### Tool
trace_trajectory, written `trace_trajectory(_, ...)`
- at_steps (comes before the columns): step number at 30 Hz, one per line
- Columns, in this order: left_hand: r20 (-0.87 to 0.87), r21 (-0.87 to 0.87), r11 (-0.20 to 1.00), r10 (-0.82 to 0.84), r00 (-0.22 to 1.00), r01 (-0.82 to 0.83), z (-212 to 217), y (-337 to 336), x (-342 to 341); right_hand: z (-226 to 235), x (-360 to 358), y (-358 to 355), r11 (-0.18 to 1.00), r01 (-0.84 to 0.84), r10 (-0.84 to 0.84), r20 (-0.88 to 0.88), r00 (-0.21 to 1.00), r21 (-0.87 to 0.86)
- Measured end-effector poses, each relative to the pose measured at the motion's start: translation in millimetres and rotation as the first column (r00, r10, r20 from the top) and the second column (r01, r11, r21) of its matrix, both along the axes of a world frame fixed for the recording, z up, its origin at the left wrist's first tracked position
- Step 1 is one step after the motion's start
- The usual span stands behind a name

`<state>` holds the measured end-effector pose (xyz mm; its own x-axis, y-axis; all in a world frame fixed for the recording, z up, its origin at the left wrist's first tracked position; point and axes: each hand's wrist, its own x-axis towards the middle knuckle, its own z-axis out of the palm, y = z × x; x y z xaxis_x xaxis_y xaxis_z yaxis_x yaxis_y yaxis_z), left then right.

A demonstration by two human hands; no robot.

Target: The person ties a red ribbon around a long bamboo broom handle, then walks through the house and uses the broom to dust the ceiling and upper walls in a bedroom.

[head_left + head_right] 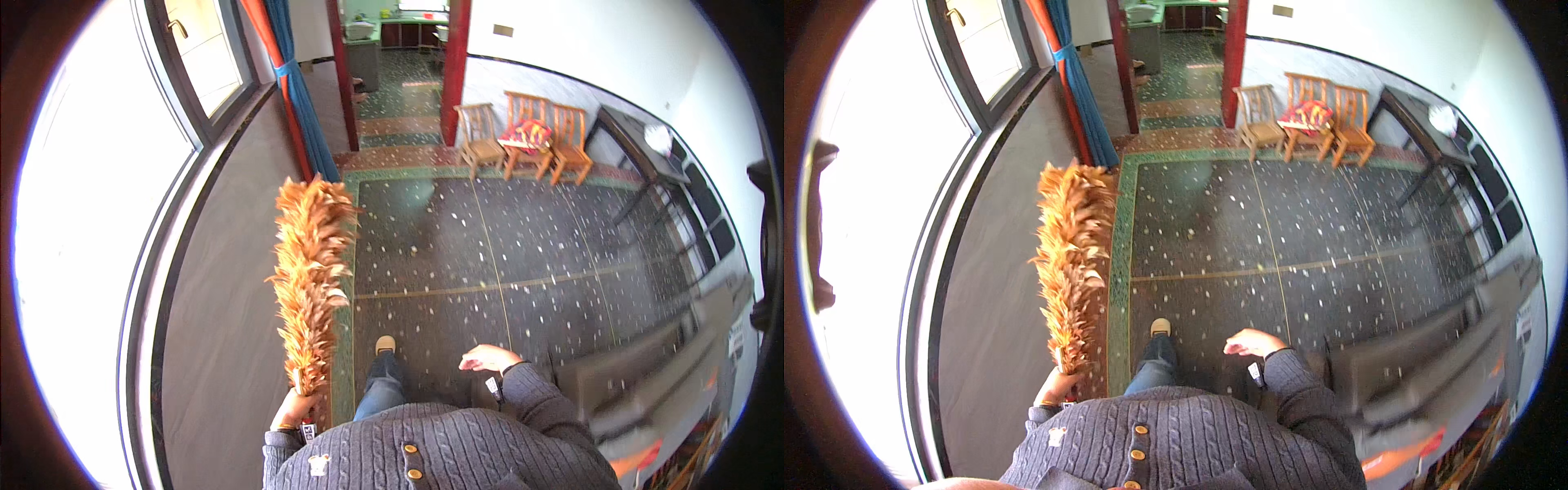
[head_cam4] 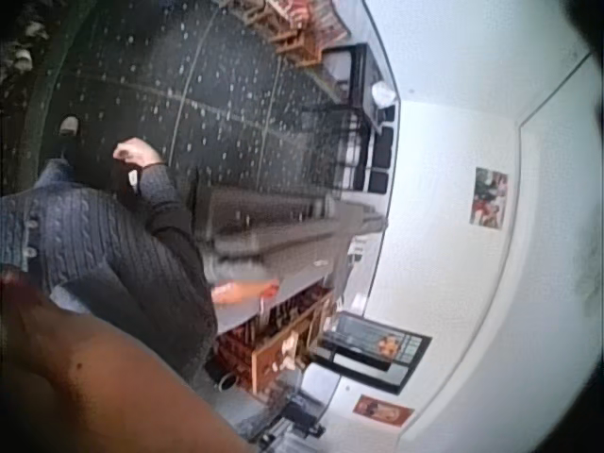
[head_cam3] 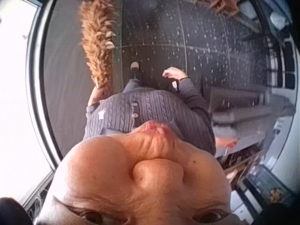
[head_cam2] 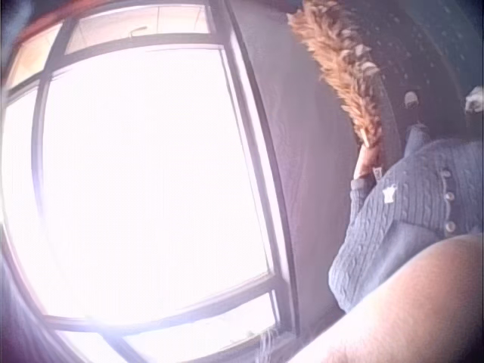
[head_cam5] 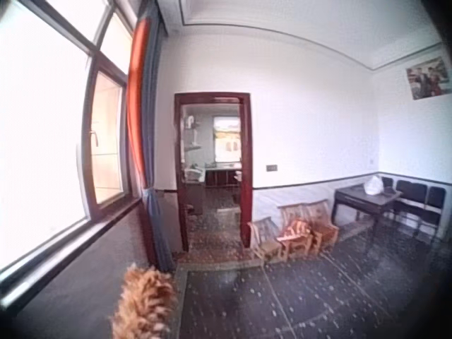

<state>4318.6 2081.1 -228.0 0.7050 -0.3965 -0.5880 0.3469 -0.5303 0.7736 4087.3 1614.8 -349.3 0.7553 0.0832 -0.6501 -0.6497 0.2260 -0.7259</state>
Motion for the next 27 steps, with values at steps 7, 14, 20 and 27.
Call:
trace_trajectory(7,-0.081,-0.028,0.999,-0.047,0.996,0.045,-54.6,-155.5,207.5,8.6,163.2,-121.1,0.993,0.013,-0.027,-0.124,0.992,-0.117)
trace_trajectory(14,-0.312,-0.249,0.967,-0.13,0.941,0.051,-41.4,-364.5,410.2,-20.5,200.8,-244.7,0.944,0.227,-0.298,-0.322,0.899,-0.241)
trace_trajectory(20,-0.391,-0.316,0.949,-0.149,0.908,0.02,-36.0,-545.5,554.0,-69.4,273.4,-402.7,0.827,0.269,-0.479,-0.368,0.796,-0.494)
trace_trajectory(27,-0.328,-0.264,0.954,-0.228,0.917,0.143,3.6,-705.1,683.9,-99.7,477.9,-660.6,-0.067,-0.509,0.24,-0.509,0.826,-0.858)
